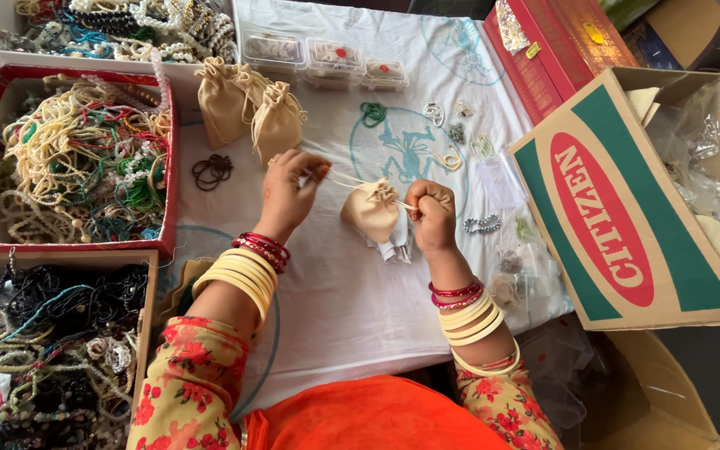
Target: Sorting small jewelry components and placing them into small fabric pouches.
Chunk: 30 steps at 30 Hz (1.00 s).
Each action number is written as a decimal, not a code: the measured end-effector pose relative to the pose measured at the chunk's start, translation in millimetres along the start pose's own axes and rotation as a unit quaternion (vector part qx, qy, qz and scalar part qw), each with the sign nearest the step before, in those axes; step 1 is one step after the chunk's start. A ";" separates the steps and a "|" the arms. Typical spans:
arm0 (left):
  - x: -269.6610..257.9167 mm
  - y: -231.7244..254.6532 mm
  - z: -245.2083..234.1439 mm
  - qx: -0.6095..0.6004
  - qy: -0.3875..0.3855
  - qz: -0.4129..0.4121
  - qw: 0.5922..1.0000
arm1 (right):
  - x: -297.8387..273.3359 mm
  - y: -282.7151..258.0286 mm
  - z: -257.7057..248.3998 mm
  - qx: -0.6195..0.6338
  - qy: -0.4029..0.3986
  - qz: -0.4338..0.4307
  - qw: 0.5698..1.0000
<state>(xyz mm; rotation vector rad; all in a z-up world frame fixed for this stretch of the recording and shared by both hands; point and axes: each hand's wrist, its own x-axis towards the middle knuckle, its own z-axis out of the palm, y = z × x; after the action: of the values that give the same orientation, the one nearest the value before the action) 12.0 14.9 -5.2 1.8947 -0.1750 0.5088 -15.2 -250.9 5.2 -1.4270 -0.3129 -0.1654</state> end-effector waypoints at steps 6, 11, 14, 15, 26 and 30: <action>-3.3 29.7 0.0 -0.041 -0.112 0.225 0.967 | 1.7 15.5 -0.8 0.207 -0.055 0.058 0.975; -9.5 21.4 15.1 -0.107 -0.204 0.214 0.949 | -2.7 18.7 5.0 0.253 -0.143 0.054 0.955; -7.2 5.8 16.9 -0.111 -0.203 0.130 0.964 | 1.1 7.0 9.9 0.202 -0.086 0.059 0.974; -3.8 1.6 14.3 -0.142 -0.147 0.101 0.974 | 3.0 4.9 8.5 0.186 -0.071 0.055 0.978; 22.6 -20.1 -20.6 0.008 0.146 0.013 0.989 | 4.7 9.1 7.0 0.087 -0.096 0.072 0.989; 23.2 -21.0 -23.8 0.017 0.136 -0.007 0.991 | 4.2 8.5 9.2 0.028 -0.110 0.077 0.991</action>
<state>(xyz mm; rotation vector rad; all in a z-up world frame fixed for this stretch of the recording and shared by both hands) 34.0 47.4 -6.2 1.8373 0.0261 0.7583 -9.8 -240.3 -0.5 -1.4088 -0.3842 0.1274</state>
